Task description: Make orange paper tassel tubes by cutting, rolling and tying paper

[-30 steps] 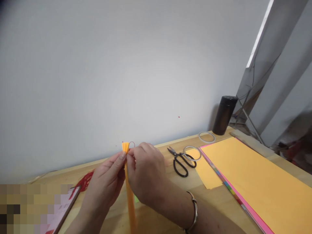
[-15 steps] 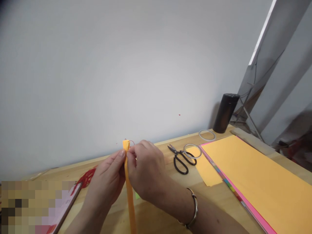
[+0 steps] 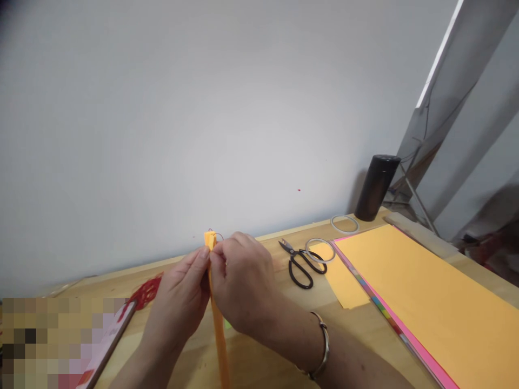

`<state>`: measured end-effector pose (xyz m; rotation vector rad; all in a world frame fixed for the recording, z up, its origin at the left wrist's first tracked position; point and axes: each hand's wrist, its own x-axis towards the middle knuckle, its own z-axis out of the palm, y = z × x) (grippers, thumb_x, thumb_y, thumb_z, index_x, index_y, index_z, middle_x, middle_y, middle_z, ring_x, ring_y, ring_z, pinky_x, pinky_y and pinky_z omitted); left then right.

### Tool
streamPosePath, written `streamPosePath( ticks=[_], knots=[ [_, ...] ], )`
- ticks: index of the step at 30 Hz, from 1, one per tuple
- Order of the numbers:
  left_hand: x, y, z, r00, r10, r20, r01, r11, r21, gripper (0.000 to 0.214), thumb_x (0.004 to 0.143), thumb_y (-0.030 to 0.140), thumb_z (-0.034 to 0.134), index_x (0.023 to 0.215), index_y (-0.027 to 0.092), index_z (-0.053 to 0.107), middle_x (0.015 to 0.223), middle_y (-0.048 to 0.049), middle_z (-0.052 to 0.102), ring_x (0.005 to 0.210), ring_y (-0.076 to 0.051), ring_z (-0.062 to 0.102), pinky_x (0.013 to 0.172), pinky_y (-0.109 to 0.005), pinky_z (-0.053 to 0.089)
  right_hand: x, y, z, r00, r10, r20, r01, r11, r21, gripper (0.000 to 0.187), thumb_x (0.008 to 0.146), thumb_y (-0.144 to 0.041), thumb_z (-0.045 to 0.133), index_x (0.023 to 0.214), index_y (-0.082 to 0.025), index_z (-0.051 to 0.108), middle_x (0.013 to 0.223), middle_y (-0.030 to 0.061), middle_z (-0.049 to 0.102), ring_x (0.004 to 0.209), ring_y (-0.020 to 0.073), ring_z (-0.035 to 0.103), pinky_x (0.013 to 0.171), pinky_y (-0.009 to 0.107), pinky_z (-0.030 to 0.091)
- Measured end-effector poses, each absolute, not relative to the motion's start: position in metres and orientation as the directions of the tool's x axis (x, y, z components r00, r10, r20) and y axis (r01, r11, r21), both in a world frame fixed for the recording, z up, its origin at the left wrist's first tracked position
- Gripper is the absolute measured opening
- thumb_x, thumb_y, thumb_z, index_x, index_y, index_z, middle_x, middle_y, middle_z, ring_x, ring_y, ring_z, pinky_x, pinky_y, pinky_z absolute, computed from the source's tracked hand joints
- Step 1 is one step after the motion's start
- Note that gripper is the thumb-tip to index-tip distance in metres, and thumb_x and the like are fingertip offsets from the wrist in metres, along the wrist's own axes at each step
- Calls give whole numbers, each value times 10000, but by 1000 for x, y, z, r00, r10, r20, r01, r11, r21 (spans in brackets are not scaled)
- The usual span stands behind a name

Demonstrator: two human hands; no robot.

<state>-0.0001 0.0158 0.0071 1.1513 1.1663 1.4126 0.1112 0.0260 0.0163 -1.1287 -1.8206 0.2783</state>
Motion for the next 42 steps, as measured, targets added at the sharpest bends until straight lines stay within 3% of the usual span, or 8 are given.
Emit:
streamPosePath(
  ticks=[5,15,21,28,42],
  knots=[
    [-1,15,7,-121,989,89,-94,-100,991,249,784,392,578,796,163,675,591,-1,559,566,-141,454,526,-235,342,112,26,17,-150,782,605,607,555,-568,198,846,-185,468,663,-182,542,667,-8,529,650,122,467,611,257,316],
    [0,22,1,-34,999,33,-274,-41,961,247,806,372,559,677,168,612,519,46,419,495,-100,327,482,-230,254,113,28,15,-194,760,620,663,568,-488,196,865,-191,443,687,-179,526,712,2,544,669,129,458,622,269,307],
    [1,21,5,53,998,20,-381,2,925,205,816,296,554,656,173,588,562,35,454,548,-104,368,513,-216,306,115,27,18,-235,753,614,691,574,-439,253,879,-164,393,654,-176,507,711,14,548,652,134,447,636,282,306],
    [0,22,10,100,995,16,-472,33,881,254,808,278,557,579,167,560,567,23,451,541,-102,377,520,-217,347,119,27,22,-242,784,571,617,579,-534,241,871,-158,427,662,-189,543,693,2,547,672,129,479,629,257,339],
    [-1,22,10,126,991,33,-458,29,889,233,840,250,507,655,135,591,611,4,470,574,-98,404,551,-222,363,117,33,16,-82,830,551,443,526,-726,173,817,-109,472,800,-206,614,733,-5,579,734,133,545,653,255,417]
  ],
)
